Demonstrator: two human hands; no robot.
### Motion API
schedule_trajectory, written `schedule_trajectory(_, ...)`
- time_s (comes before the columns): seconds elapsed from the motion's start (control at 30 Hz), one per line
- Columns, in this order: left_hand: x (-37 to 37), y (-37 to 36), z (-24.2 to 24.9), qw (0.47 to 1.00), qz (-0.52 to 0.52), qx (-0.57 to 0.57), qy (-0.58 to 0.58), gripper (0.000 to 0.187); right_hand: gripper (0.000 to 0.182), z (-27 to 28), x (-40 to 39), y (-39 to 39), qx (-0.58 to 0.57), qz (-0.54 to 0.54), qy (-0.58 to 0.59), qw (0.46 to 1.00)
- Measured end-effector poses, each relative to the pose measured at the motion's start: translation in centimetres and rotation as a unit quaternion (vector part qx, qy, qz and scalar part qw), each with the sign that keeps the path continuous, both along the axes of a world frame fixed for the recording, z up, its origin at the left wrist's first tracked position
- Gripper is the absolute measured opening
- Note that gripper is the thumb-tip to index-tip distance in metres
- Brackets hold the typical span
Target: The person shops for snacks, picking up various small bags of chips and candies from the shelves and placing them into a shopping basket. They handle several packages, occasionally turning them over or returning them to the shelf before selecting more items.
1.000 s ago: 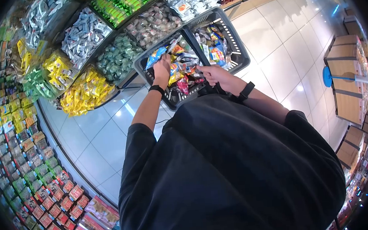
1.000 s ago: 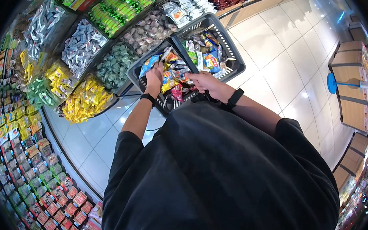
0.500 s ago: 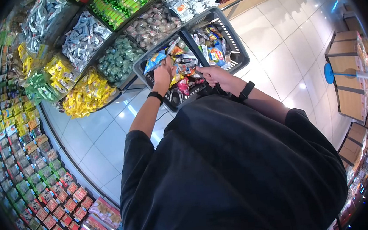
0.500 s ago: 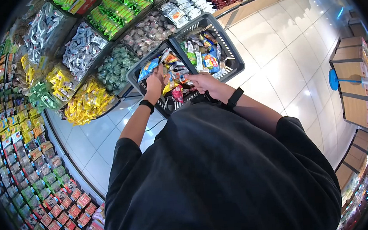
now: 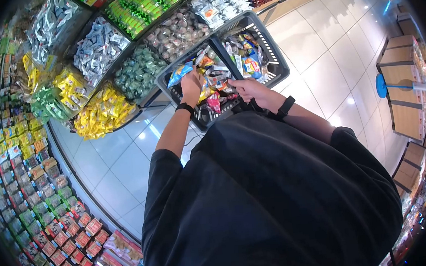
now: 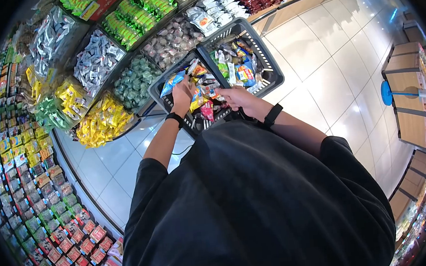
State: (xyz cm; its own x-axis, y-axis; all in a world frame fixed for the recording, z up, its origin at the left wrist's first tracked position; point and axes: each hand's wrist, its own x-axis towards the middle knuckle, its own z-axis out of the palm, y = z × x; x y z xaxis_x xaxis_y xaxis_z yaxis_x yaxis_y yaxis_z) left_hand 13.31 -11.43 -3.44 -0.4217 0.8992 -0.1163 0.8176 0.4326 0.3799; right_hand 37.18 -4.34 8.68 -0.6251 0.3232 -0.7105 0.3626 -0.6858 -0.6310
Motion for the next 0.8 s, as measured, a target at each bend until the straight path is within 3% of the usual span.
schedule_trajectory(0.1, 0.5, 0.3, -0.1, 0.997, 0.010, 0.077, -0.003, 0.051, 0.050, -0.1, 0.1, 0.2, -0.005, -0.012, 0.004, 1.000)
schedule_trajectory(0.13, 0.7, 0.4, -0.4, 0.995, 0.032, 0.099, -0.006, 0.037, 0.049, 0.5, 0.1, 0.1, -0.012, -0.014, 0.006, 1.000)
schedule_trajectory(0.27, 0.6, 0.3, -1.3, 0.989, 0.076, 0.112, -0.061, 0.027, 0.053, 0.7, 0.2, 0.2, -0.003, -0.008, -0.001, 1.000)
schedule_trajectory(0.33, 1.6, -0.1, 0.2, 0.987, 0.058, 0.134, -0.071, 0.023, 0.053, 1.2, 0.3, 0.2, -0.002, -0.010, 0.002, 1.000)
schedule_trajectory(0.37, 2.2, -0.6, 1.0, 0.973, 0.018, 0.213, -0.083, 0.024, 0.053, 1.3, 0.3, 0.3, -0.003, -0.013, 0.003, 1.000)
schedule_trajectory(0.4, 2.6, -1.0, 2.4, 0.974, 0.017, 0.212, -0.082, 0.024, 0.053, 1.2, 0.3, 0.5, -0.004, -0.013, 0.004, 1.000)
schedule_trajectory(0.47, 3.6, -1.9, 5.7, 0.951, -0.112, 0.228, -0.178, 0.027, 0.042, 0.9, 0.6, 0.4, -0.013, -0.028, 0.021, 0.999)
schedule_trajectory(0.53, 3.4, -2.0, 7.9, 0.954, -0.102, 0.201, -0.198, 0.032, 0.041, 0.5, 0.6, 0.6, -0.020, -0.029, 0.021, 0.999)
schedule_trajectory(0.6, 1.2, -1.2, 11.0, 0.940, -0.034, 0.278, -0.192, 0.037, 0.041, 0.2, 0.8, 0.6, -0.022, -0.030, 0.025, 0.999)
schedule_trajectory(0.67, -2.4, 1.2, 13.5, 0.896, 0.084, 0.343, -0.269, 0.032, 0.043, -0.4, 0.9, 0.7, -0.019, -0.020, 0.019, 0.999)
schedule_trajectory(0.73, -7.1, 3.9, 12.6, 0.869, 0.139, 0.338, -0.334, 0.021, 0.043, 0.1, 0.9, 0.7, -0.018, -0.007, 0.022, 1.000)
schedule_trajectory(0.77, -9.7, 4.7, 10.5, 0.867, 0.142, 0.339, -0.335, 0.021, 0.043, 0.4, 1.0, 0.6, -0.018, -0.004, 0.020, 1.000)
schedule_trajectory(0.8, -12.2, 5.1, 6.9, 0.933, 0.089, 0.319, -0.140, 0.017, 0.043, 0.7, 1.1, 0.5, -0.014, 0.000, 0.014, 1.000)
